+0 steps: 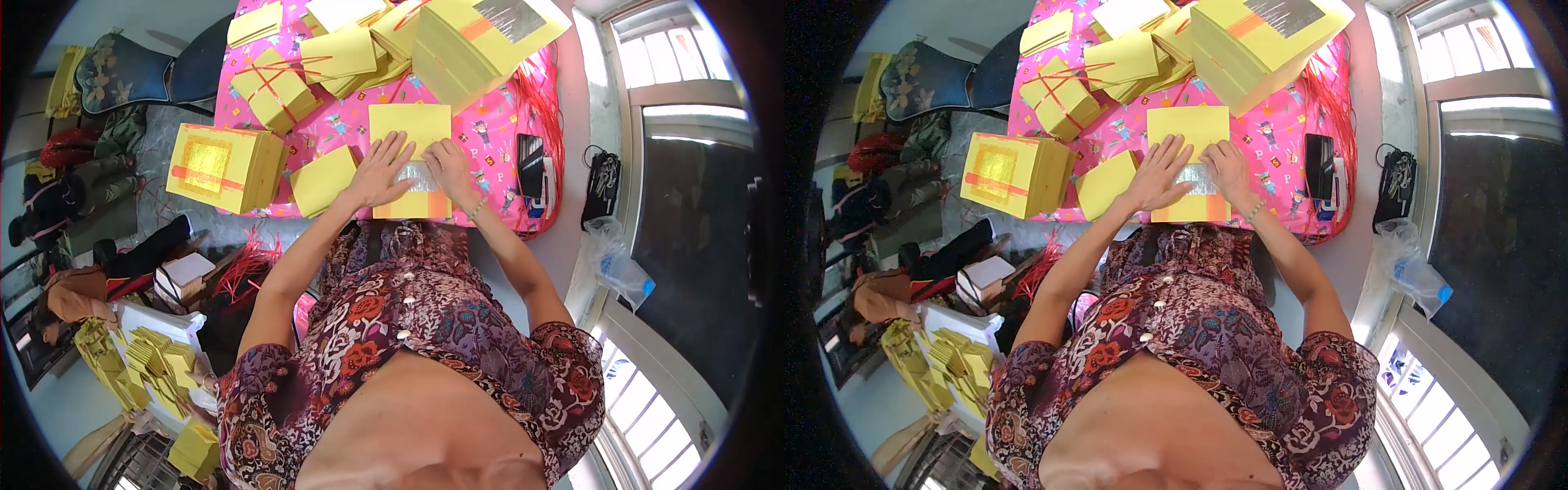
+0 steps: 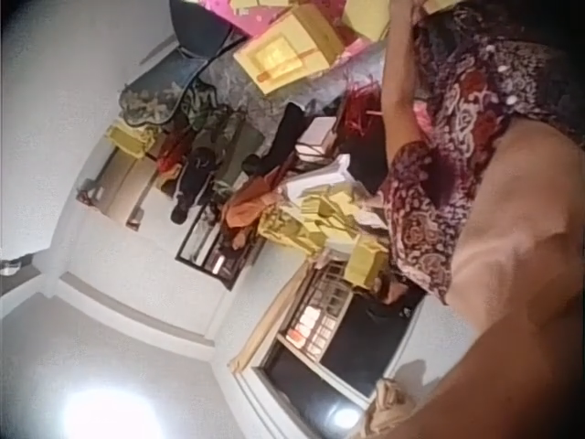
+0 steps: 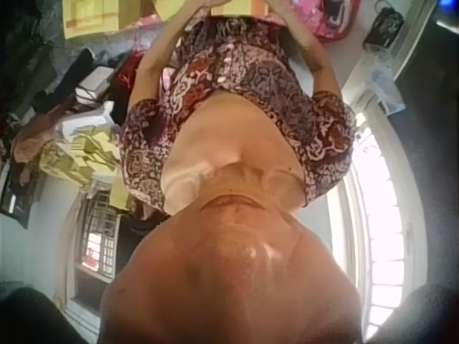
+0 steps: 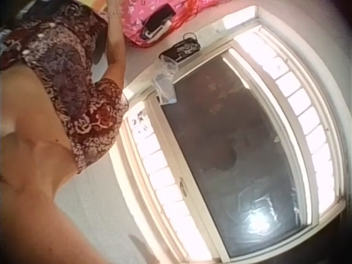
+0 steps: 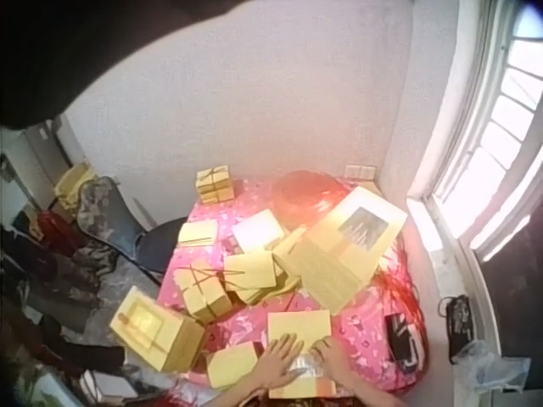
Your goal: Bundling and tying stacks of yellow paper with red strings.
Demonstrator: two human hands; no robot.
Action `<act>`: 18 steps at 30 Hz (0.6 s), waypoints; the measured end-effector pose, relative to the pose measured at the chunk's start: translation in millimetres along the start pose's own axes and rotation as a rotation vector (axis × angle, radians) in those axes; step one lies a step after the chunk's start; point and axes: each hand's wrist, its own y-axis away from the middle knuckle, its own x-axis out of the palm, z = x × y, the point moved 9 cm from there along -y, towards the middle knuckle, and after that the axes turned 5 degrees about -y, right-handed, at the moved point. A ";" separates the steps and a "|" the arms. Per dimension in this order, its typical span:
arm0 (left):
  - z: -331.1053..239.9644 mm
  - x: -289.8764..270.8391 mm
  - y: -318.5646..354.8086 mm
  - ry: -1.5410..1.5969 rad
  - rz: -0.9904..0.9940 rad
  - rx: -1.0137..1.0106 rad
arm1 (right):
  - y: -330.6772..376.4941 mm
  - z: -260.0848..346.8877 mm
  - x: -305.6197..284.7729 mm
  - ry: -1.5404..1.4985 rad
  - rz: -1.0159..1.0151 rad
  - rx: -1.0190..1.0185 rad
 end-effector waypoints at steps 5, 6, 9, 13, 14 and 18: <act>26.4 -24.5 0.6 0.301 -0.231 -0.062 | -9.7 9.5 -0.8 0.025 0.164 -0.070; 34.4 -37.1 3.7 0.354 -0.358 -0.133 | -9.9 4.3 -0.1 0.026 0.163 -0.070; 55.6 -56.7 11.8 0.183 -0.465 -0.525 | -6.6 1.6 5.6 0.109 0.185 -0.185; 81.9 -29.8 7.1 0.465 -0.196 -0.849 | -8.7 16.3 -4.5 0.240 0.100 -0.378; 90.1 -11.1 7.9 0.706 -0.214 -0.890 | -11.6 22.5 -8.1 0.244 0.062 -0.425; 93.7 5.0 2.6 1.270 -0.261 -0.819 | -25.2 38.6 -10.2 0.256 0.066 -0.440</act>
